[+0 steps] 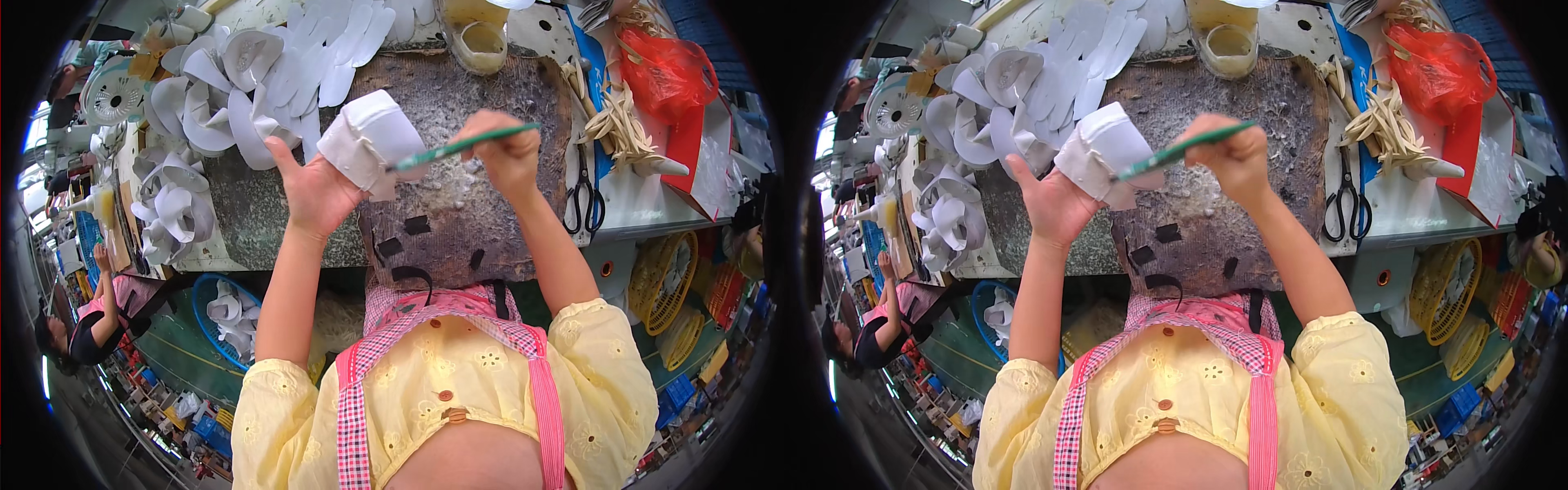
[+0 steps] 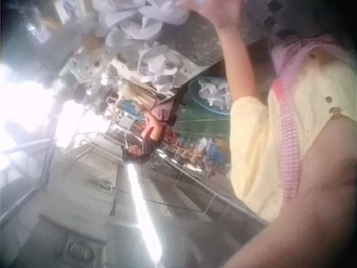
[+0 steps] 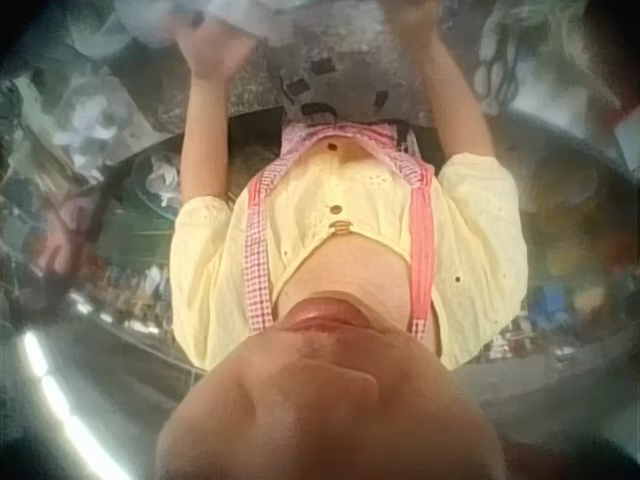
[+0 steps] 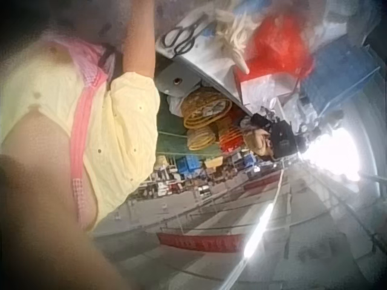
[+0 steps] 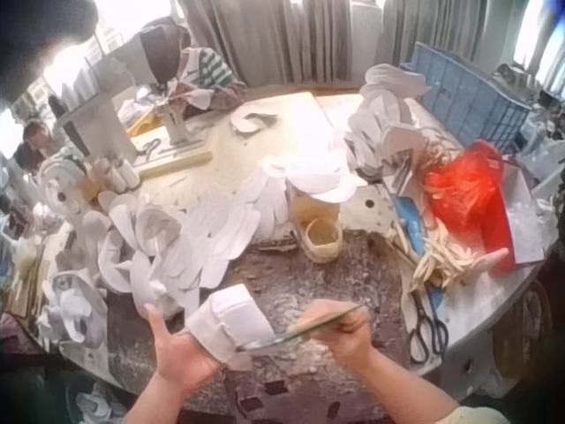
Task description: The person applies adhesive to shoe parts by hand using a green applicator tool, dipping the tool into a glue container and spreading the glue over the components.
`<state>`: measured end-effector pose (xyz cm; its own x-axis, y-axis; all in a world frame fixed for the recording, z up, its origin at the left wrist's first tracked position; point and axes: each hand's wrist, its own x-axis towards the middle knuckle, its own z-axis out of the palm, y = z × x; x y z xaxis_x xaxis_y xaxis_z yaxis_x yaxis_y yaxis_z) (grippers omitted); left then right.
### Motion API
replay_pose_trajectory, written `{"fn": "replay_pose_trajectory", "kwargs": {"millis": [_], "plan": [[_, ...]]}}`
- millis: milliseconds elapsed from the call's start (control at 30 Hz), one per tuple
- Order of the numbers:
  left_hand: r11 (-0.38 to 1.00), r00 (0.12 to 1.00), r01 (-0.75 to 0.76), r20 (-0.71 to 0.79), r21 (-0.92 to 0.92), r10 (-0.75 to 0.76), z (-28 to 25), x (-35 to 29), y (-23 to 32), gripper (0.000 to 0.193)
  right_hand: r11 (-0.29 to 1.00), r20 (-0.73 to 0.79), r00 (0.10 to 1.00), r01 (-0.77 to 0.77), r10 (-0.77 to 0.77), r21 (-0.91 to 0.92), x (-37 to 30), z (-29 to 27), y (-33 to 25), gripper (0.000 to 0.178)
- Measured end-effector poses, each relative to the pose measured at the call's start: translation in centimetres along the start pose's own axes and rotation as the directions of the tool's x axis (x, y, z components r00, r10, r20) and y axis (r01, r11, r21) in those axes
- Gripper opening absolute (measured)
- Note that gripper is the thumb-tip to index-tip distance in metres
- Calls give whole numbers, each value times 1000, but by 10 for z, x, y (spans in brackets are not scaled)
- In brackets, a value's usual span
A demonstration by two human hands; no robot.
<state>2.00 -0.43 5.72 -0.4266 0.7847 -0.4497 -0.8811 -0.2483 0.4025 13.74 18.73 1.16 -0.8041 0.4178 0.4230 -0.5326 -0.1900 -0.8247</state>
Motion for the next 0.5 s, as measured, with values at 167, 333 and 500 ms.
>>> {"fn": "replay_pose_trajectory", "kwargs": {"millis": [167, 333, 500], "plan": [[966, 990, -115, -56, 230, 131, 10, 3, -7, 111, 968, -272, 935, -247, 226, -48, 34, 12, 7, 9], [912, 985, -159, -5, 377, 174, 9, -5, -8, 112, 989, -388, 918, -125, 87, -74, 34, 28, -16, 13], [870, 962, -243, -13, 429, 274, 15, -6, -10, 110, 969, -449, 886, -200, 116, -146, 41, 12, 7, 13]]}}
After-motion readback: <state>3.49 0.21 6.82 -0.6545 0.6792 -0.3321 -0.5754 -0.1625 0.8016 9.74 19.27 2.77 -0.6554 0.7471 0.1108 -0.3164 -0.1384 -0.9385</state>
